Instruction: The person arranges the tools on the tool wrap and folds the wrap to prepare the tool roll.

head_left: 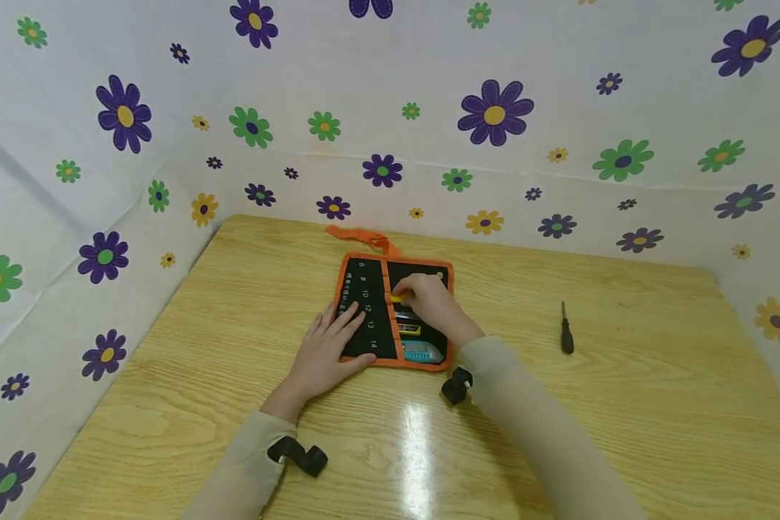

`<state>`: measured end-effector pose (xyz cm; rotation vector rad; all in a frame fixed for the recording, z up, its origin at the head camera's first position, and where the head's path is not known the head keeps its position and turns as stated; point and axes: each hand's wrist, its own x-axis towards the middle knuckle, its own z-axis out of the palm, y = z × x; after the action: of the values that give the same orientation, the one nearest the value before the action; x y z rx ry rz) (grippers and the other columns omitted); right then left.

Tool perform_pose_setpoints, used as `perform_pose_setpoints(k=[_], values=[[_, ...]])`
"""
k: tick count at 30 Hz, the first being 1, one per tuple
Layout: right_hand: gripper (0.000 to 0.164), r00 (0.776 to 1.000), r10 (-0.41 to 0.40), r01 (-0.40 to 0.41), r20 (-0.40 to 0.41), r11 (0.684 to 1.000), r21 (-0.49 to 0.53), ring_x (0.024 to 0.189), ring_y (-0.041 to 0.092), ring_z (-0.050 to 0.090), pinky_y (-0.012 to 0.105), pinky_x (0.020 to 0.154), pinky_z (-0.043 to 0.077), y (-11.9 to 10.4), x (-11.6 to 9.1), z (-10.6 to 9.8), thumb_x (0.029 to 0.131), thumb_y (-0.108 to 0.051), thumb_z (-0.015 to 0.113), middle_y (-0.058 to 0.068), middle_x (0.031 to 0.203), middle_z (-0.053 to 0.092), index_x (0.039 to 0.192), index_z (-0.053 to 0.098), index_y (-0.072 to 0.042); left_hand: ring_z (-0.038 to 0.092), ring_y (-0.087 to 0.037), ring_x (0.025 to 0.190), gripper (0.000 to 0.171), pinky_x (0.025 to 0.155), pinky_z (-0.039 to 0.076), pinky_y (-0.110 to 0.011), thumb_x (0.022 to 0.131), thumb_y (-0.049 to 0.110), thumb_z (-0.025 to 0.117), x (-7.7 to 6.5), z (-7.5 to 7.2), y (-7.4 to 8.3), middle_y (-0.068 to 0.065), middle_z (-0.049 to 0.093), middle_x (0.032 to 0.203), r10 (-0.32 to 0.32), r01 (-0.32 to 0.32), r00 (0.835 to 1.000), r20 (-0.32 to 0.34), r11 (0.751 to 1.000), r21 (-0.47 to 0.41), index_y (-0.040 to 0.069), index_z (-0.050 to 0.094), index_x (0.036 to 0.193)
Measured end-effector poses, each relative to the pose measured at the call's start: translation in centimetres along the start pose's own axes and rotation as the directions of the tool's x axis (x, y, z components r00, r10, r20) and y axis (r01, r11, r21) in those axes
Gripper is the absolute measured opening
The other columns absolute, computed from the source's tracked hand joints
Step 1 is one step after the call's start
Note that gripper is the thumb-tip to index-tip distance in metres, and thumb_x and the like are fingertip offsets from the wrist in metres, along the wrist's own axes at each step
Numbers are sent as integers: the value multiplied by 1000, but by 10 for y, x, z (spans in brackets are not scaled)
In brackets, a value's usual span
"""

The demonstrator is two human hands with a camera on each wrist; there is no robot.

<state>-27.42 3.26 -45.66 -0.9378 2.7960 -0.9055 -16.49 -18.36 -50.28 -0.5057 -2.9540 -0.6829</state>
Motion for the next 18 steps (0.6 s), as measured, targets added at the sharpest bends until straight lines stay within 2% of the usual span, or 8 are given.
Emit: perform_pose_setpoints(k=[2, 5, 8, 9, 14, 18], values=[[17, 1000, 9, -9, 3, 1000, 5, 94, 22, 64, 43, 93, 48, 1, -1, -1, 87, 1, 67, 9, 104, 69, 102, 74, -4, 3, -31, 145, 79, 115, 5, -48, 89, 65, 49, 0, 0, 0, 2, 19, 158, -1, 1, 1000, 4, 1000, -1, 20, 32, 151], [18, 1000, 21, -20, 17, 1000, -7, 96, 24, 63, 44, 93, 47, 3, -3, -5, 87, 0, 68, 9, 105, 68, 104, 73, -4, 2, -30, 145, 79, 115, 3, -47, 89, 66, 48, 0, 0, 1, 2, 18, 158, -3, 4, 1000, 15, 1000, -10, 20, 31, 151], [19, 999, 33, -32, 25, 999, -36, 94, 24, 62, 42, 90, 49, 7, -8, -11, 87, -1, 68, 11, 104, 67, 105, 72, -2, 1, -30, 145, 79, 116, 2, -46, 89, 65, 48, 0, 0, 2, 3, 17, 158, -4, 4, 1000, 19, 1000, -25, 20, 30, 152], [18, 999, 41, -40, 30, 999, -37, 90, 24, 61, 39, 84, 51, 9, -10, -13, 87, -1, 68, 11, 103, 66, 105, 71, -2, 1, -30, 145, 79, 116, 1, -46, 89, 65, 49, 0, -1, 3, 3, 17, 158, -5, 5, 1000, 20, 1000, -30, 20, 30, 152], [17, 995, 95, -95, 27, 995, -22, 86, 24, 61, 36, 78, 53, 17, -19, -22, 89, -1, 66, 13, 100, 64, 105, 71, 0, 2, -31, 145, 78, 115, 2, -47, 89, 63, 51, -1, -2, 3, 1, 19, 158, 0, 0, 1000, 7, 999, -37, 18, 32, 151], [15, 996, 86, -86, 6, 996, -29, 86, 25, 62, 36, 77, 54, 17, -20, -23, 88, 1, 66, 14, 98, 65, 102, 71, 2, 3, -32, 145, 78, 115, 3, -48, 89, 62, 53, -1, -2, 2, 0, 20, 158, 4, -4, 1000, -3, 999, -34, 18, 33, 151]])
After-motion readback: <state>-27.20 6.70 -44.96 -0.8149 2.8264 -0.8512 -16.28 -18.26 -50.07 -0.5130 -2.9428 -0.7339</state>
